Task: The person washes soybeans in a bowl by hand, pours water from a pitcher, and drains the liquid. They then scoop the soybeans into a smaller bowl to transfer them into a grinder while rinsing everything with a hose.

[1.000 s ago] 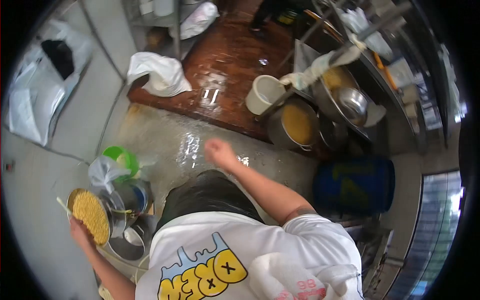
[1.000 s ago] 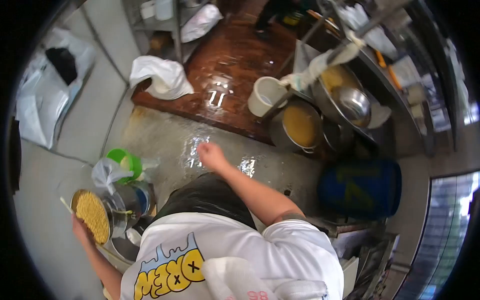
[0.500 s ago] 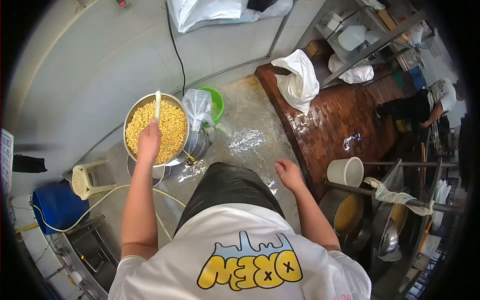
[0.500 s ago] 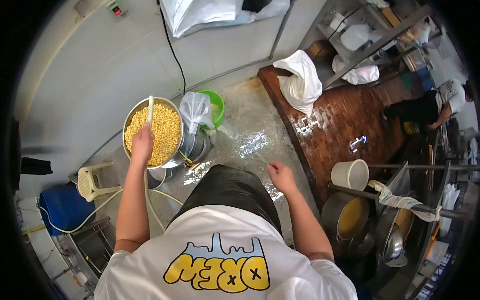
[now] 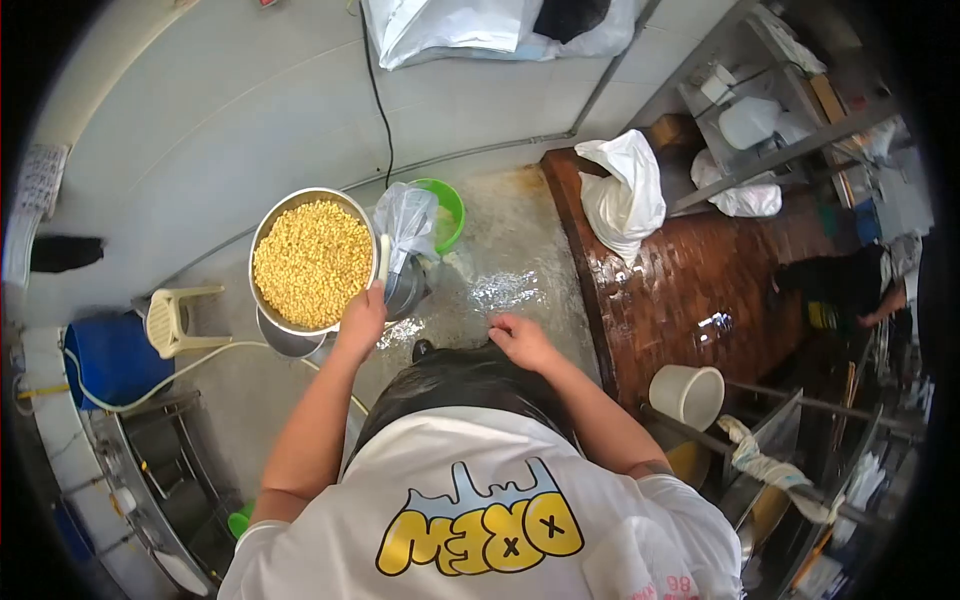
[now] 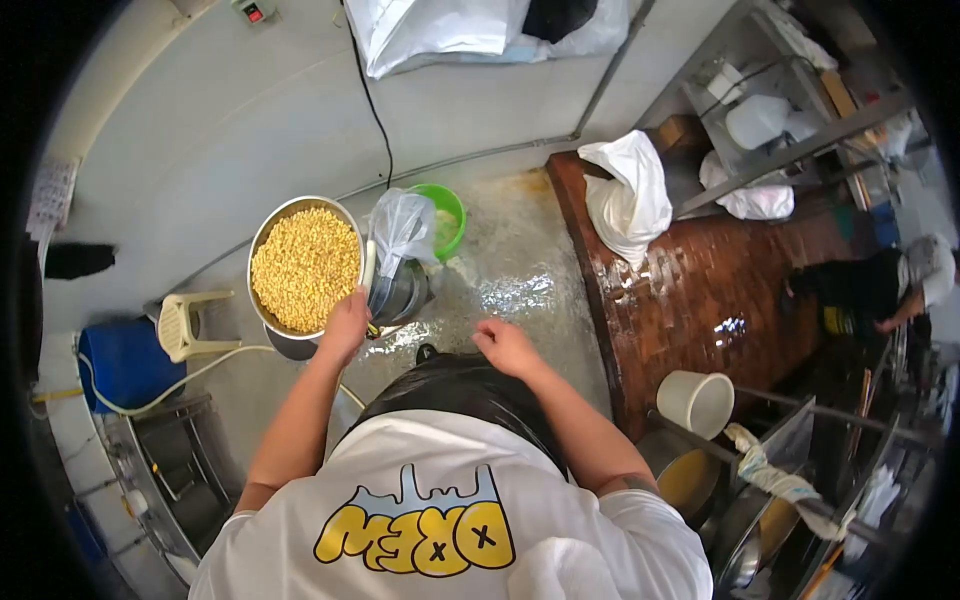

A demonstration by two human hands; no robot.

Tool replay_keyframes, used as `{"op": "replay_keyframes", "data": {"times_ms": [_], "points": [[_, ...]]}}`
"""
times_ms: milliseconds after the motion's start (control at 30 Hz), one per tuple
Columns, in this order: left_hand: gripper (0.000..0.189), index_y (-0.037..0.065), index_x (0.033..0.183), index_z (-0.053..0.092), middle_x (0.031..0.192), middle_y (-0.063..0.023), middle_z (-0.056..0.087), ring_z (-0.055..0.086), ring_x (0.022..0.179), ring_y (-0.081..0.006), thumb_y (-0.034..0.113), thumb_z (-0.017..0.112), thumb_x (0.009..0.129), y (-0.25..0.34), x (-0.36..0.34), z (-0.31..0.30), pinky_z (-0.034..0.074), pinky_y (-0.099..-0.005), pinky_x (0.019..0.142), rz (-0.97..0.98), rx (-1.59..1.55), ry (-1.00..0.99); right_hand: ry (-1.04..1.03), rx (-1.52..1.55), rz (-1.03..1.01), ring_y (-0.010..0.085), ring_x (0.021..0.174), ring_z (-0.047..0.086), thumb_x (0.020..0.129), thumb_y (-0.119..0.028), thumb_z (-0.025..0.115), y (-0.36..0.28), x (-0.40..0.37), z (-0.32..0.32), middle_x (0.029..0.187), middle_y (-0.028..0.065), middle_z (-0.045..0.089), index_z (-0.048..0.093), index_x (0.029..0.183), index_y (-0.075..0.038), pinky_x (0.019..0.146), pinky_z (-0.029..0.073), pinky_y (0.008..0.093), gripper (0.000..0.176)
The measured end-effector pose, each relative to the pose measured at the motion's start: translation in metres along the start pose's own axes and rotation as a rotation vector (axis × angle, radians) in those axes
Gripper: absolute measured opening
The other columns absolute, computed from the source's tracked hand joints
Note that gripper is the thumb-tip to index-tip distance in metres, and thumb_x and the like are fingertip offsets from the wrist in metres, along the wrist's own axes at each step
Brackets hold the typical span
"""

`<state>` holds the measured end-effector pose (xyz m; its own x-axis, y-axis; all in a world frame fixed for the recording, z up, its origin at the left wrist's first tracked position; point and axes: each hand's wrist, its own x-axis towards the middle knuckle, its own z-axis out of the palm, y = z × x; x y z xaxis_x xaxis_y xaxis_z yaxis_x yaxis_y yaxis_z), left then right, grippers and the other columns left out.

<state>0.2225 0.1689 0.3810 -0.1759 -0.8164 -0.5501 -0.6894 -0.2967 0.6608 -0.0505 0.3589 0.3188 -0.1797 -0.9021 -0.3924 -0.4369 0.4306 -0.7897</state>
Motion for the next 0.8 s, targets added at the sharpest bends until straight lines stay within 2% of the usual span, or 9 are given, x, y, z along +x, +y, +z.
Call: {"op": "replay_keyframes", "data": {"times_ms": [100, 200, 300, 433, 633, 700, 733, 767, 800], "points": [[0.072, -0.01, 0.106, 0.069, 0.106, -0.0388, 0.067, 0.062, 0.109, -0.056, 0.052, 0.032, 0.108, -0.033, -0.008, 0.023, 0.047, -0.0574, 0.096, 0.02, 0.276, 0.133, -0.114, -0.1, -0.008, 0.0376, 0.103, 0.07, 0.094, -0.033, 0.068, 0.056, 0.006, -0.024, 0.111, 0.0197, 0.073, 0.069, 0.121, -0.006, 0.091, 0.055, 0.0447, 0.039], [0.072, -0.01, 0.108, 0.069, 0.107, -0.0387, 0.067, 0.062, 0.107, -0.0566, 0.051, 0.032, 0.108, -0.058, -0.025, 0.038, 0.048, -0.0565, 0.097, -0.102, 0.295, 0.045, -0.093, -0.122, 0.045, 0.0389, 0.103, 0.07, 0.094, -0.033, 0.067, 0.094, 0.002, -0.059, 0.109, 0.0197, 0.073, 0.07, 0.117, -0.006, 0.09, 0.055, 0.0458, 0.036], [0.07, -0.009, 0.107, 0.069, 0.106, -0.0385, 0.067, 0.062, 0.107, -0.056, 0.05, 0.032, 0.108, -0.076, -0.045, 0.057, 0.048, -0.0567, 0.096, -0.149, 0.338, 0.122, -0.222, -0.221, 0.187, 0.0355, 0.104, 0.07, 0.093, -0.035, 0.069, 0.113, 0.009, -0.106, 0.111, 0.0199, 0.073, 0.071, 0.118, -0.005, 0.091, 0.055, 0.0442, 0.039], [0.069, -0.009, 0.107, 0.069, 0.106, -0.0378, 0.067, 0.063, 0.107, -0.0556, 0.049, 0.032, 0.108, -0.072, -0.055, 0.071, 0.048, -0.057, 0.096, -0.168, 0.331, 0.127, -0.159, -0.248, 0.198, 0.0376, 0.103, 0.069, 0.093, -0.034, 0.067, 0.13, 0.024, -0.131, 0.11, 0.02, 0.072, 0.072, 0.114, -0.007, 0.089, 0.054, 0.0447, 0.035], [0.066, -0.007, 0.111, 0.069, 0.109, -0.0372, 0.067, 0.062, 0.108, -0.0552, 0.048, 0.032, 0.109, -0.012, -0.026, 0.097, 0.047, -0.0575, 0.096, -0.104, 0.285, 0.07, -0.271, -0.075, -0.182, 0.0377, 0.102, 0.069, 0.096, -0.034, 0.061, 0.058, 0.088, -0.085, 0.103, 0.0206, 0.072, 0.071, 0.108, -0.005, 0.088, 0.053, 0.0487, 0.033], [0.066, -0.005, 0.103, 0.066, 0.081, -0.024, 0.066, 0.065, 0.072, -0.0403, 0.053, 0.035, 0.108, -0.018, -0.001, 0.113, 0.051, -0.0513, 0.07, 0.019, 0.26, 0.029, -0.186, 0.183, -0.225, 0.039, 0.097, 0.069, 0.098, -0.034, 0.059, 0.021, 0.111, -0.035, 0.099, 0.0208, 0.072, 0.069, 0.106, -0.002, 0.087, 0.053, 0.0493, 0.034], [0.066, -0.005, 0.103, 0.066, 0.081, -0.024, 0.066, 0.065, 0.072, -0.0403, 0.053, 0.035, 0.108, -0.007, 0.001, 0.116, 0.051, -0.0513, 0.07, 0.021, 0.258, 0.031, -0.258, 0.286, -0.051, 0.0393, 0.093, 0.07, 0.099, -0.033, 0.058, -0.01, 0.117, -0.025, 0.097, 0.0211, 0.072, 0.068, 0.104, 0.0, 0.084, 0.054, 0.0494, 0.035], [0.065, -0.003, 0.103, 0.066, 0.077, -0.019, 0.064, 0.061, 0.064, -0.0341, 0.054, 0.035, 0.108, 0.01, -0.003, 0.118, 0.049, -0.0482, 0.06, -0.07, 0.182, -0.034, -0.328, 0.388, 0.126, 0.0396, 0.088, 0.07, 0.101, -0.033, 0.057, -0.04, 0.121, -0.018, 0.095, 0.0215, 0.071, 0.067, 0.103, 0.001, 0.081, 0.055, 0.0495, 0.035], [0.064, -0.001, 0.104, 0.065, 0.074, -0.0139, 0.061, 0.058, 0.055, -0.0279, 0.055, 0.034, 0.109, 0.029, -0.009, 0.119, 0.047, -0.0451, 0.051, -0.16, 0.106, -0.101, -0.327, 0.386, 0.126, 0.0396, 0.088, 0.07, 0.101, -0.033, 0.057, -0.048, 0.131, 0.001, 0.095, 0.0215, 0.071, 0.067, 0.103, 0.001, 0.081, 0.055, 0.0495, 0.035]]}}
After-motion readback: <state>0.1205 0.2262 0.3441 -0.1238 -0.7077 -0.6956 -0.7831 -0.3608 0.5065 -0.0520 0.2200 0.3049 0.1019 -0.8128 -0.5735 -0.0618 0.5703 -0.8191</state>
